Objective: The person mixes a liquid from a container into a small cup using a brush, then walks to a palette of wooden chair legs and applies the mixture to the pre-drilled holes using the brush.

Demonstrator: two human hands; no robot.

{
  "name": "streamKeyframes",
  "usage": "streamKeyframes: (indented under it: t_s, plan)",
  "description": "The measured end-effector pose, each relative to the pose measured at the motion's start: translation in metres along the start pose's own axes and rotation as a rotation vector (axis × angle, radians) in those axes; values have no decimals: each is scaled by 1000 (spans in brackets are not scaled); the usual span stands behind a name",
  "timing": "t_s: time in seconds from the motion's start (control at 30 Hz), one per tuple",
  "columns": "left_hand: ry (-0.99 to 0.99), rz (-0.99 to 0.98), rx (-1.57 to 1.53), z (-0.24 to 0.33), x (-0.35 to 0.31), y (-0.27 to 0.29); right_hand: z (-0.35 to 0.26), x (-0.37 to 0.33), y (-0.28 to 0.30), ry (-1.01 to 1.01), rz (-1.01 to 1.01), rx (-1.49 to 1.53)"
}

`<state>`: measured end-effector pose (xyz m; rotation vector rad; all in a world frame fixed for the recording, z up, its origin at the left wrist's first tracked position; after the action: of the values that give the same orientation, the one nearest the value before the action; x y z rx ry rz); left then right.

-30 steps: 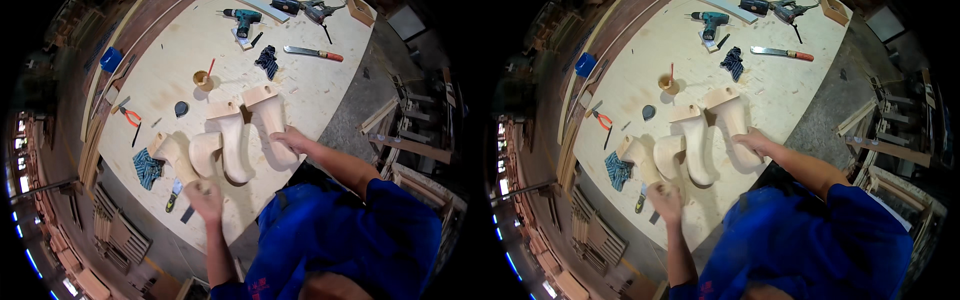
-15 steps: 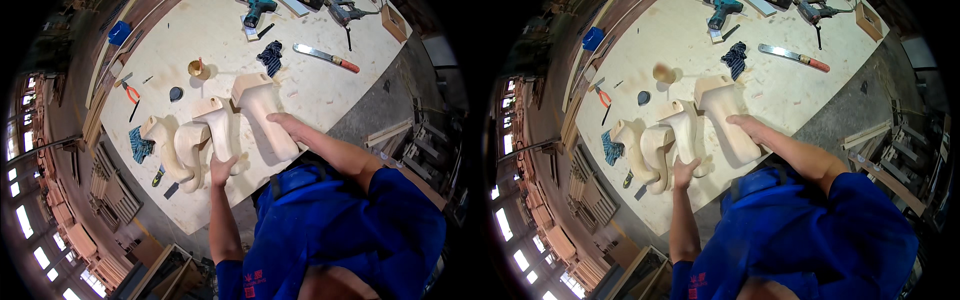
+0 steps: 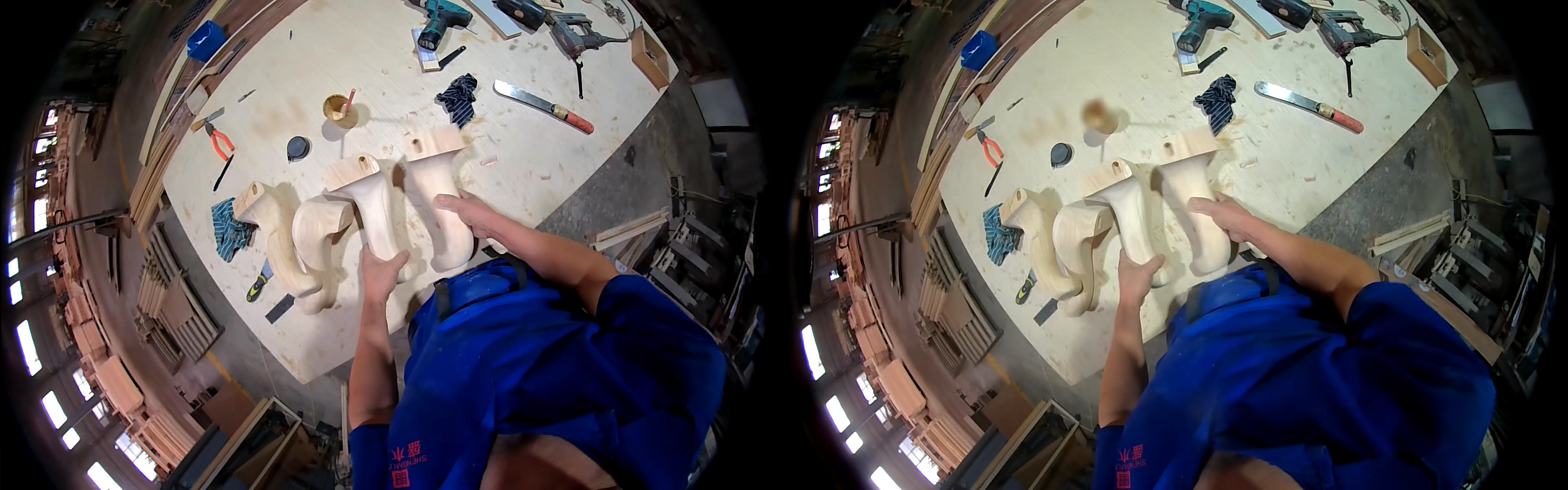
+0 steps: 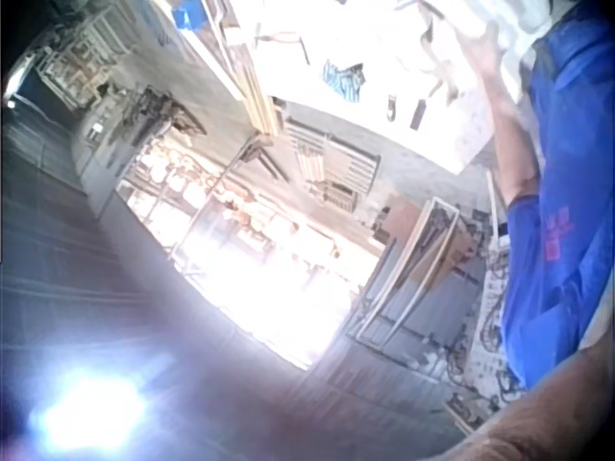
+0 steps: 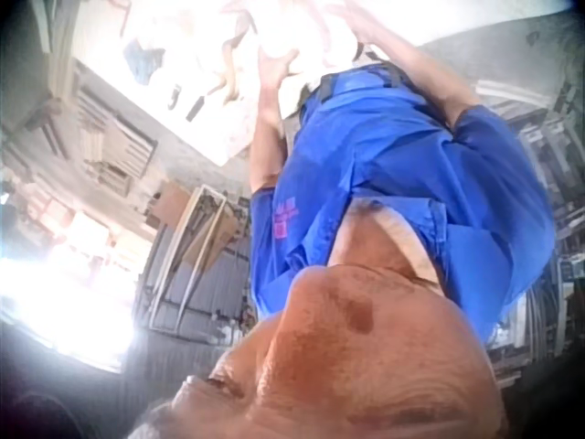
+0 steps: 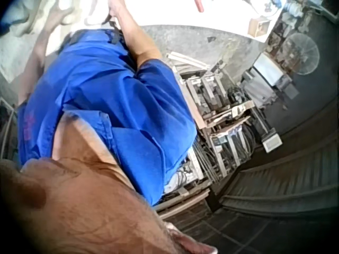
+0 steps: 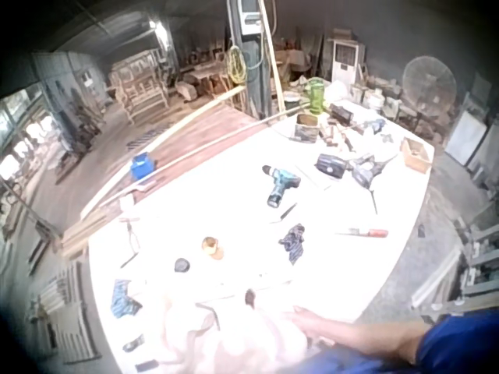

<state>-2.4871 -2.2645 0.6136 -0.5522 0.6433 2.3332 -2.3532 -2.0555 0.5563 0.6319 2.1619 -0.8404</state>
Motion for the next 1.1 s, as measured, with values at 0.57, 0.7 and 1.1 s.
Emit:
streamKeyframes:
  t_s: [0.57, 0.7, 1.1]
  plan:
    - [-51, -80, 252, 49, -6, 1, -118, -20, -3, 288, 445, -1212]
    - [-442, 601, 619, 88, -49, 120, -116, -49, -68, 466, 185, -1196]
    - [129, 290, -290, -16, 9, 230, 74, 62, -297, -226, -228, -211]
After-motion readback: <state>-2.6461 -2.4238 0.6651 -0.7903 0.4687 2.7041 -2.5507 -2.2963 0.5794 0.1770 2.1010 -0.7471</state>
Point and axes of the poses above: each hand's wrist, its own x-axis towards the middle knuckle, its own y-axis out of the back of the hand, z = x × y, the point moved 9 cm from there along x, towards the middle knuckle, and after that the axes turned 2 degrees about x, right-handed, at the moved point
